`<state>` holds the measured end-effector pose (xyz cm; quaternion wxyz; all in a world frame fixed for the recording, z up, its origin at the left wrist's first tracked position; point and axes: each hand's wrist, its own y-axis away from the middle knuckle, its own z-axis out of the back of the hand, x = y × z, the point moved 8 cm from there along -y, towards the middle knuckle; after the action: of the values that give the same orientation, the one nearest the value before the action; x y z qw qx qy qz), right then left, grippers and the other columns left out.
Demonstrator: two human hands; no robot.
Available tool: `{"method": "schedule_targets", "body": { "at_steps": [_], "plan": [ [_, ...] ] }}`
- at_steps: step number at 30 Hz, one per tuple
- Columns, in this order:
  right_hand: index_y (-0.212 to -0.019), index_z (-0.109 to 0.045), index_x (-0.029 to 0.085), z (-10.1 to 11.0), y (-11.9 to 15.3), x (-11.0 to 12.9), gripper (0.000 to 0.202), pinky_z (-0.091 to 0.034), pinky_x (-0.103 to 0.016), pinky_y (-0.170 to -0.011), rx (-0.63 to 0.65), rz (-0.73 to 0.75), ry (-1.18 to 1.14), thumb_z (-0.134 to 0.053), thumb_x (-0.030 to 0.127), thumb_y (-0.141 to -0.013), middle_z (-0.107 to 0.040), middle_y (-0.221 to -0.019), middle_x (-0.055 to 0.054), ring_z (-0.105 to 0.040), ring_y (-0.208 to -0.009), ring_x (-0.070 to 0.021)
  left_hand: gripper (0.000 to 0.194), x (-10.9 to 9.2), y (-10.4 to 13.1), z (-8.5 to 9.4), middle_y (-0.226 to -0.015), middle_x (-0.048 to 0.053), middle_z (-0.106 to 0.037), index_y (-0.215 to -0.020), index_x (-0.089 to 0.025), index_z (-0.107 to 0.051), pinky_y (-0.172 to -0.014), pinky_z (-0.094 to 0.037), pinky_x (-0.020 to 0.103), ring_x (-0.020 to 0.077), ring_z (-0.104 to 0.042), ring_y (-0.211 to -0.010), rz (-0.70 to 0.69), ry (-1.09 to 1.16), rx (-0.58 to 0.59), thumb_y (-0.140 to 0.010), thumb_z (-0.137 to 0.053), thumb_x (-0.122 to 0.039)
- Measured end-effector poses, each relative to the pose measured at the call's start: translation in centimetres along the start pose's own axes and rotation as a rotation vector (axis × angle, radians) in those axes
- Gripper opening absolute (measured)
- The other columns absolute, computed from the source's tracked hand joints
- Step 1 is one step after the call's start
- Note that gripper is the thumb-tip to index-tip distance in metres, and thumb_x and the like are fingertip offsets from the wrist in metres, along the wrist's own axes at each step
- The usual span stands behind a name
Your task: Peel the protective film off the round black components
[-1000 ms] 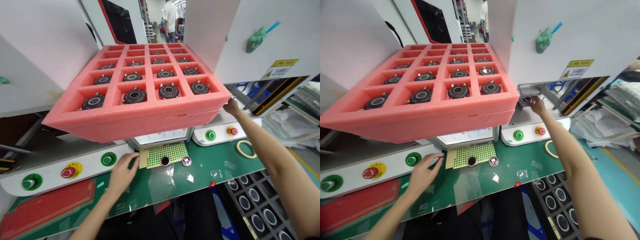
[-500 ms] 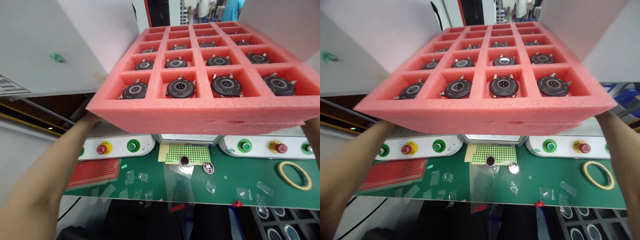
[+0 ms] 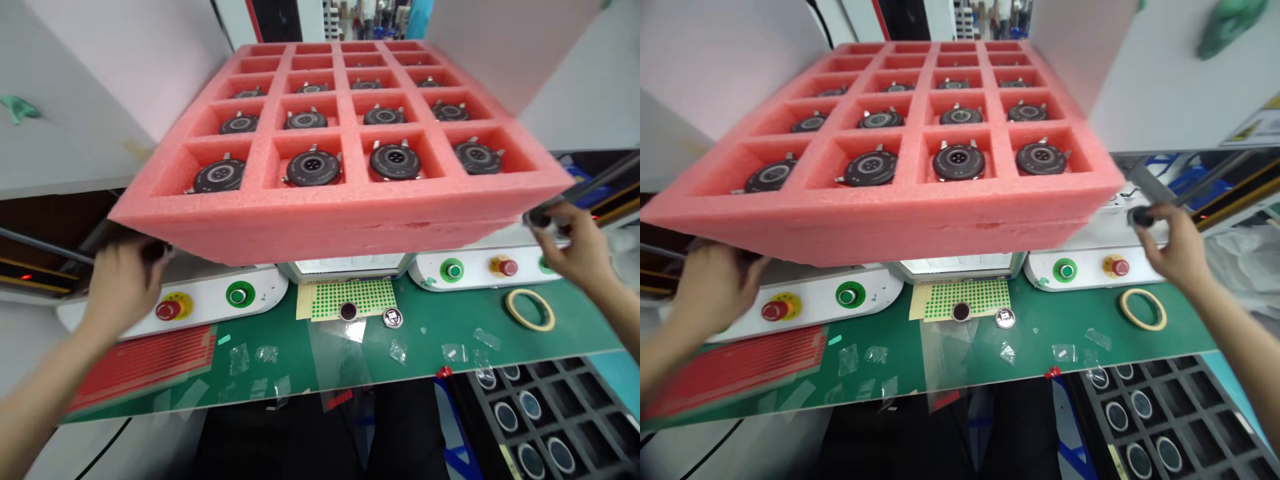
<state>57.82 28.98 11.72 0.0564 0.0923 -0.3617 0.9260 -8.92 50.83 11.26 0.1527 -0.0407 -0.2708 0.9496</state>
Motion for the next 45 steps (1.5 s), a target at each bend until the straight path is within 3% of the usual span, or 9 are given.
{"method": "schedule_targets", "body": {
  "at_steps": [3, 8, 17, 24, 28, 33, 38, 41, 45],
  "plan": [
    [-0.116, -0.055, 0.024, 1.1, 8.7, 5.8, 0.026, -0.051, -0.053, -0.093, 0.052, 0.138, -0.043, -0.058, 0.034, -0.092, -0.064, -0.121, -0.022, -0.059, -0.120, -0.0329, 0.030, -6.0, 8.6, -0.9, -0.101, 0.011, -0.065, -0.108, -0.020, -0.053, -0.089, -0.052, 0.049, 0.0309, -0.062, -0.096, -0.238, 0.215, 0.153, -0.092, -0.038, -0.041],
    [-0.112, -0.054, 0.025, -5.7, 16.3, 13.7, 0.019, -0.053, -0.048, -0.101, 0.334, 0.268, -0.188, -0.052, 0.022, -0.093, -0.069, -0.117, -0.010, -0.066, -0.110, -0.0246, 0.025, -17.6, 16.9, -5.2, -0.113, 0.012, -0.066, -0.113, -0.020, -0.056, -0.090, -0.053, 0.044, 0.0285, -0.063, -0.104, -0.466, 0.363, 0.321, -0.094, -0.040, -0.025],
    [-0.127, -0.048, 0.017, -8.9, 16.3, 13.0, 0.035, -0.055, -0.048, -0.094, 0.436, 0.106, -0.267, -0.048, 0.025, -0.093, -0.062, -0.125, -0.018, -0.062, -0.118, -0.0294, 0.032, -21.9, 16.4, -7.4, -0.124, 0.016, -0.062, -0.123, -0.016, -0.052, -0.097, -0.051, 0.049, 0.0307, -0.059, -0.116, -0.461, 0.372, 0.336, -0.094, -0.045, -0.027],
    [-0.126, -0.055, 0.016, -13.7, 14.4, 19.6, 0.042, -0.054, -0.045, -0.091, 0.622, 0.111, -0.275, -0.061, 0.041, -0.093, -0.063, -0.122, -0.010, -0.063, -0.109, -0.0240, 0.032, -29.0, 13.7, -10.1, -0.121, 0.013, -0.062, -0.119, -0.014, -0.058, -0.094, -0.052, 0.047, 0.0268, -0.061, -0.111, -0.446, 0.414, 0.332, -0.093, -0.059, -0.032],
    [-0.121, -0.058, 0.016, -15.2, 14.1, 20.8, 0.037, -0.055, -0.043, -0.087, 0.673, 0.121, -0.212, -0.060, 0.041, -0.094, -0.065, -0.113, -0.008, -0.064, -0.101, -0.0219, 0.021, -30.3, 13.1, -9.8, -0.106, 0.008, -0.067, -0.109, -0.014, -0.061, -0.087, -0.056, 0.042, 0.0225, -0.065, -0.101, -0.422, 0.462, 0.258, -0.095, -0.059, -0.029],
    [-0.120, -0.057, 0.015, -15.2, 14.4, 20.8, 0.035, -0.055, -0.040, -0.083, 0.699, 0.128, -0.195, -0.062, 0.035, -0.092, -0.067, -0.104, -0.008, -0.065, -0.096, -0.0219, 0.026, -24.2, 12.5, -4.2, -0.113, 0.009, -0.068, -0.120, -0.021, -0.054, -0.093, -0.055, 0.040, 0.0240, -0.065, -0.107, -0.343, 0.528, 0.113, -0.096, -0.054, -0.031],
    [-0.117, -0.058, 0.019, -15.1, 14.9, 20.7, 0.026, -0.055, -0.039, -0.079, 0.675, 0.125, -0.252, -0.055, 0.025, -0.092, -0.069, -0.103, -0.011, -0.066, -0.096, -0.0273, 0.040, -8.1, 7.2, 1.3, -0.127, 0.015, -0.062, -0.129, -0.016, -0.050, -0.106, -0.045, 0.049, 0.0299, -0.058, -0.120, 0.070, 0.367, -0.112, -0.095, -0.056, -0.038],
    [-0.117, -0.058, 0.021, -15.1, 14.9, 20.5, 0.025, -0.056, -0.040, -0.076, 0.662, 0.138, -0.281, -0.053, 0.027, -0.093, -0.070, -0.103, -0.011, -0.067, -0.095, -0.0286, 0.053, -0.3, 2.3, 0.5, -0.127, 0.017, -0.063, -0.129, -0.002, -0.050, -0.099, -0.050, 0.042, 0.0281, -0.063, -0.112, 0.259, 0.272, -0.045, -0.093, -0.060, -0.040],
    [-0.116, -0.059, 0.022, -15.0, 14.7, 20.4, 0.026, -0.058, -0.039, -0.076, 0.649, 0.163, -0.295, -0.053, 0.029, -0.092, -0.071, -0.104, -0.010, -0.069, -0.094, -0.0266, 0.057, 3.8, -3.8, -2.8, -0.121, 0.010, -0.065, -0.126, 0.002, -0.052, -0.094, -0.051, 0.039, 0.0257, -0.065, -0.109, 0.282, 0.266, 0.118, -0.098, -0.049, -0.048]
  ]
}}
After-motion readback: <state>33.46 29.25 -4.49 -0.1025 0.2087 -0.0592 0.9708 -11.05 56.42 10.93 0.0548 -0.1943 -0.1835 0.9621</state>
